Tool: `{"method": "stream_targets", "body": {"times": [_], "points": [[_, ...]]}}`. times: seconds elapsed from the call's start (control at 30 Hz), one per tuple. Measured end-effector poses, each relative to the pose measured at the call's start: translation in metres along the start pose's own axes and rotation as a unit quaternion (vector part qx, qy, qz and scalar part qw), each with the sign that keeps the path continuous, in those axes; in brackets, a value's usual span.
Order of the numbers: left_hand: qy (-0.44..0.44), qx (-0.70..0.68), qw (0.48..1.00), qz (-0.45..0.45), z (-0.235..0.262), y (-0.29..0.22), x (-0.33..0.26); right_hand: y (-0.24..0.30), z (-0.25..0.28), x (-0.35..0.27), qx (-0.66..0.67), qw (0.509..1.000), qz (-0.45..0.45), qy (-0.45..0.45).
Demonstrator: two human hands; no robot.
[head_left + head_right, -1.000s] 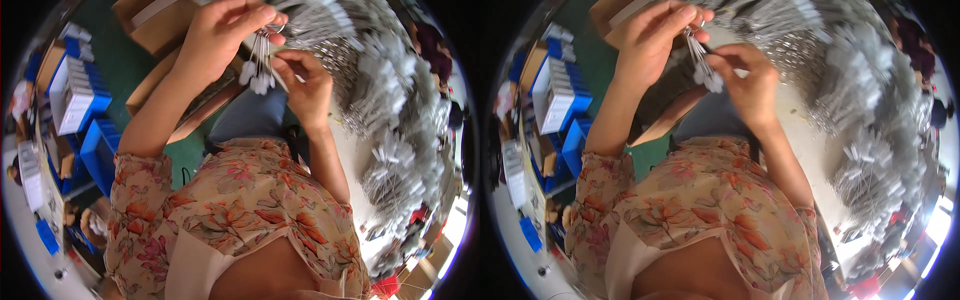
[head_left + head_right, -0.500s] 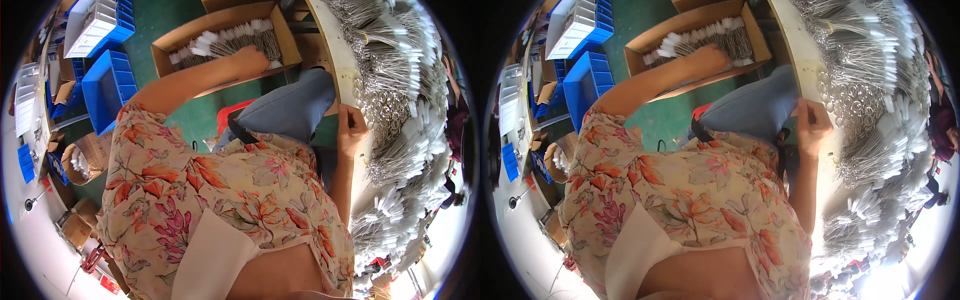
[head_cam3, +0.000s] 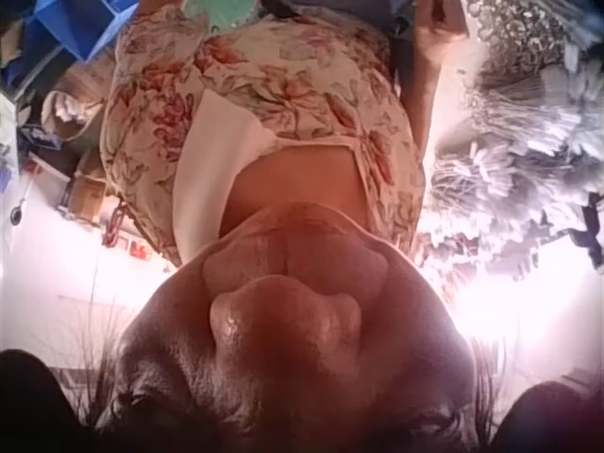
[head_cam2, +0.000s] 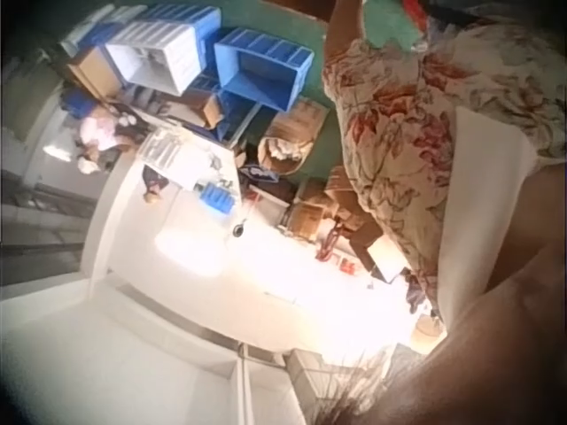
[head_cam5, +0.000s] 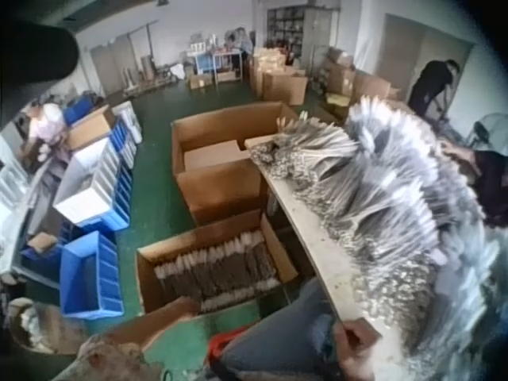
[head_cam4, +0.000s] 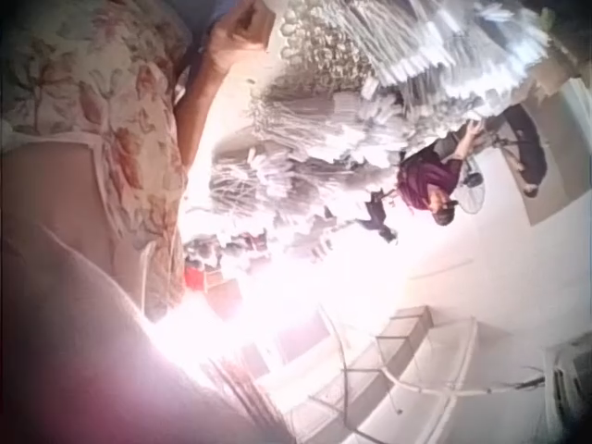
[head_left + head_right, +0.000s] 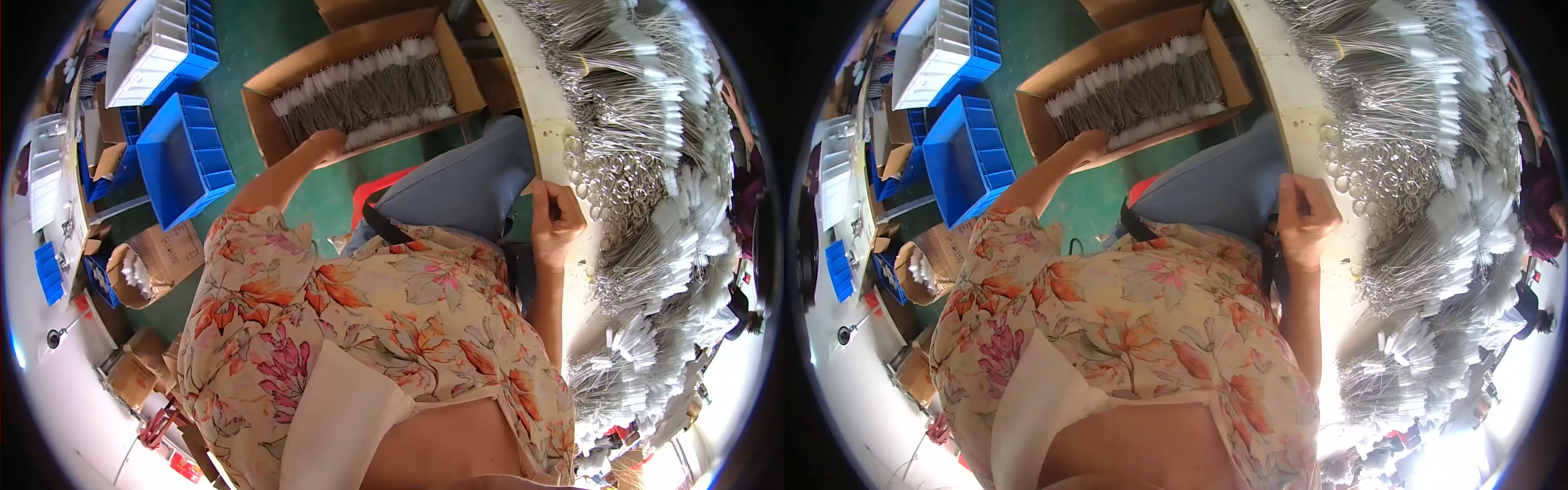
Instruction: Assembling small white cleaning brushes onto metal rings in a workshop environment.
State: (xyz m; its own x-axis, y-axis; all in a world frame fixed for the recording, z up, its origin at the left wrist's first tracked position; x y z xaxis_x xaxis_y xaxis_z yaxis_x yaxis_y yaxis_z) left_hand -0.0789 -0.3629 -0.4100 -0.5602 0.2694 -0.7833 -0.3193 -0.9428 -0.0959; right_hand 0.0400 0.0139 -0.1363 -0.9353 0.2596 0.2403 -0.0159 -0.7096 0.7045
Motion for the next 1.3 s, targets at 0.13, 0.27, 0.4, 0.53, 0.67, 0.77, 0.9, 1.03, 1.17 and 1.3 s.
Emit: {"method": "stream_targets", "body": {"times": [0.13,0.27,0.4,0.53,0.67,0.77,0.9,1.03,1.17,1.3], "points": [[-0.065,-0.088,0.968,-0.225,0.112,-0.090,-0.047,-0.009,0.020,-0.005,0.058,0.996,-0.069,0.022],[0.139,-0.203,0.876,-0.414,0.219,-0.183,-0.113,-0.022,0.050,-0.005,0.123,0.990,-0.061,0.017],[0.215,-0.307,0.821,-0.431,0.330,-0.270,-0.193,-0.030,0.098,-0.007,0.139,0.985,-0.095,-0.037],[0.046,-0.217,0.811,-0.542,0.427,-0.374,-0.174,-0.033,0.166,-0.018,0.082,0.977,-0.102,-0.167],[-0.116,-0.190,0.840,-0.494,0.507,-0.460,-0.087,-0.053,0.226,-0.032,0.034,0.964,-0.137,-0.227],[-0.256,-0.149,0.845,-0.446,0.558,-0.485,0.014,-0.065,0.269,-0.036,-0.021,0.949,-0.192,-0.249],[-0.459,0.084,0.816,-0.343,0.561,-0.526,0.054,-0.106,0.328,-0.037,-0.132,0.924,-0.218,-0.284],[-0.471,0.094,0.824,-0.299,0.558,-0.535,0.039,-0.160,0.371,-0.010,-0.179,0.915,-0.271,-0.239],[-0.497,0.084,0.820,-0.272,0.559,-0.527,0.039,-0.239,0.365,0.043,-0.086,0.908,-0.375,-0.168],[-0.514,0.078,0.810,-0.271,0.558,-0.513,0.027,-0.253,0.350,0.064,-0.028,0.876,-0.450,-0.174]]}}
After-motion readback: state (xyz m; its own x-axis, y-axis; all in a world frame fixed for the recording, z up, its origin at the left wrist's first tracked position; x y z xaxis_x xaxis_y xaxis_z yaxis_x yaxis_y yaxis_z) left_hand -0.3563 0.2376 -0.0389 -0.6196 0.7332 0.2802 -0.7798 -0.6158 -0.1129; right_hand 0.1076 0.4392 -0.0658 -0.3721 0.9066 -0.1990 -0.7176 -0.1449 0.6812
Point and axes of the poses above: each hand's wrist, its own x-axis towards the middle knuckle, its own z-axis out of the back of the hand, y = z × x, the point moved 2 cm from there along x, towards the middle knuckle, and after that the axes turned 6 degrees about -x, right-handed, at the moved point
